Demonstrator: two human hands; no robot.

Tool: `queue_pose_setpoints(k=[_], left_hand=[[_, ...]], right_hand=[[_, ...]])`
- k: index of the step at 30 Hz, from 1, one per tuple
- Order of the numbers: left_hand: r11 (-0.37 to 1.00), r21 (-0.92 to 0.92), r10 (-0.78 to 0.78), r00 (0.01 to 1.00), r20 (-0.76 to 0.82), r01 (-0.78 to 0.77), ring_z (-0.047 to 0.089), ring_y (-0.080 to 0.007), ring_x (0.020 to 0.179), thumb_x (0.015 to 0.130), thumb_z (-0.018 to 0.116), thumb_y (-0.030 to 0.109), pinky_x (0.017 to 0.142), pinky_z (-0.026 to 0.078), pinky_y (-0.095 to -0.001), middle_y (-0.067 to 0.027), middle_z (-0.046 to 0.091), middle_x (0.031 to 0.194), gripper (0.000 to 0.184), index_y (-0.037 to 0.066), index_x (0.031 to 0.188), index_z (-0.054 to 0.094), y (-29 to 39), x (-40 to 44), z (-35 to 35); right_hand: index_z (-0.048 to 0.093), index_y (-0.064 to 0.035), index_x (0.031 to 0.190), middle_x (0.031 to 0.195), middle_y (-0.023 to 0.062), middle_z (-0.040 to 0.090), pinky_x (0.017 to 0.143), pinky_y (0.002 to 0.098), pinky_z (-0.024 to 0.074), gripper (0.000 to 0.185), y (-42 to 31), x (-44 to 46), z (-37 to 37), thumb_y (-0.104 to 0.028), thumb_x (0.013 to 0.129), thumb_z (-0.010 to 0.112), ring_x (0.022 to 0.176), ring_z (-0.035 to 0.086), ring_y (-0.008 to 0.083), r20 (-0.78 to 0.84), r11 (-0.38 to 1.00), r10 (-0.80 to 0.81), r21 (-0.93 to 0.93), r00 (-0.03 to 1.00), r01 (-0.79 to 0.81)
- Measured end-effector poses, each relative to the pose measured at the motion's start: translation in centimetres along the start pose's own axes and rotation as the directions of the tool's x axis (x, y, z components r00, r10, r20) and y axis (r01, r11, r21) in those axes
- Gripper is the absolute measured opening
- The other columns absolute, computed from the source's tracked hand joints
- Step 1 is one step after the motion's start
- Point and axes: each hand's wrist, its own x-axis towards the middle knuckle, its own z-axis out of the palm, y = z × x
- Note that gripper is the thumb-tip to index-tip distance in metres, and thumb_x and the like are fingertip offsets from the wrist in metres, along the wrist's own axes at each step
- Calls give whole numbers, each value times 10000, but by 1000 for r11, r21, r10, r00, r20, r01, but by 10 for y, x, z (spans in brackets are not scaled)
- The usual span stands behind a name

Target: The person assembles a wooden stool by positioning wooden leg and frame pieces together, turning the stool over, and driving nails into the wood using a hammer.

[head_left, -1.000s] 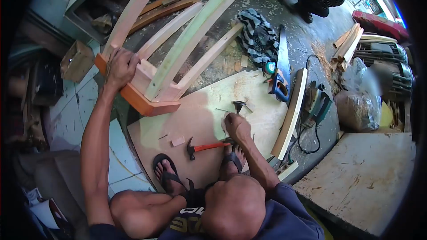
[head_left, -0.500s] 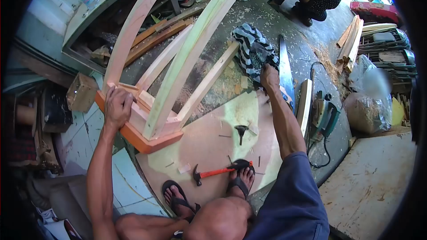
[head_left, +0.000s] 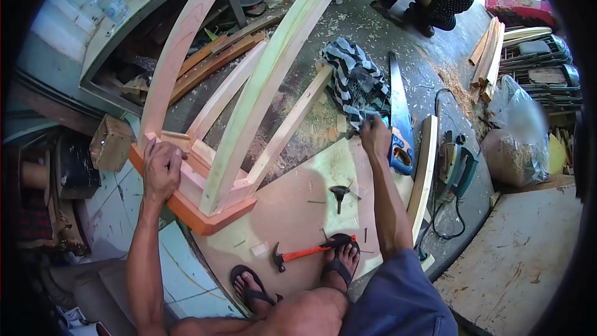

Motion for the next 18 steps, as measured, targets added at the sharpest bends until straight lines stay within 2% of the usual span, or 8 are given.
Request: queue_pose_setpoints(k=[2, 5, 8, 10, 11, 13, 16, 18], left_hand=[[999, 49, -2, 998, 60, -1, 628, -279, 997, 988, 505, 151, 1122, 345, -496, -98, 661, 864, 252, 8, 879, 682, 9, -4, -5], [996, -84, 6, 978, -210, -24, 624, -343, 1023, 927, 588, 98, 1051, 428, -491, -173, 649, 1029, 159, -10, 1009, 672, 56, -26, 0], [965, -11, 254, 951, -178, -261, 612, -385, 1039, 860, 685, 108, 958, 481, -465, -206, 625, 1130, 279, 19, 1123, 663, 124, -64, -6], [986, 61, 163, 952, -260, -152, 622, -347, 998, 887, 655, 98, 937, 488, -444, -143, 640, 1040, 236, 46, 1116, 667, 148, -101, -9], [992, 84, 117, 945, -306, -95, 625, -334, 984, 896, 644, 94, 930, 491, -437, -122, 645, 1010, 223, 55, 1114, 668, 155, -118, -13], [931, -357, 73, 997, -8, -71, 654, -309, 888, 870, 661, 72, 830, 527, -419, -107, 653, 954, 185, 62, 1055, 665, 163, -139, -19], [890, -451, -64, 997, 32, 71, 664, -304, 776, 871, 665, 61, 677, 530, -393, -110, 649, 890, 98, 55, 966, 640, 142, -159, 1], [876, -481, -125, 975, -182, 22, 645, -328, 703, 859, 672, 42, 581, 502, -395, -130, 621, 832, 77, 46, 903, 609, 136, -156, 8]], right_hand=[[704, -52, 1007, 898, 259, 693, 698, 448, 536, 204, -4, -57, -17, -229, 931, 638, 824, 693, 413, 53, 993, 25, 118, 998, -31], [719, -44, 1052, 872, 200, 709, 648, 388, 539, 165, -42, -147, -53, -120, 928, 641, 737, 702, 326, 381, 934, -323, 276, 866, 226], [672, -13, 1088, 858, 121, 721, 641, 353, 554, 156, -103, -203, -85, -52, 946, 619, 722, 703, 213, 691, 872, -368, 488, 622, -26], [591, -15, 1099, 860, 107, 715, 647, 324, 560, 127, -163, -223, -107, -56, 978, 592, 713, 699, 183, 776, 891, -369, 453, 511, -44], [530, -30, 1084, 871, 105, 715, 637, 309, 558, 106, -177, -225, -111, -64, 996, 578, 682, 690, 175, 788, 893, -407, 449, 461, 21], [542, -31, 1051, 817, 80, 700, 594, 283, 531, 108, -195, -231, -107, -84, 990, 614, 652, 666, 148, 750, 856, -460, 517, 476, 12], [572, -40, 1103, 787, 62, 699, 543, 255, 495, 179, -214, -229, -104, -107, 968, 670, 636, 651, 130, 716, 808, -535, 589, 449, 24], [575, -53, 1235, 948, 99, 714, 637, 322, 540, 380, -233, -213, -107, -167, 915, 743, 803, 692, 203, 643, 770, -635, 487, 427, 413]])
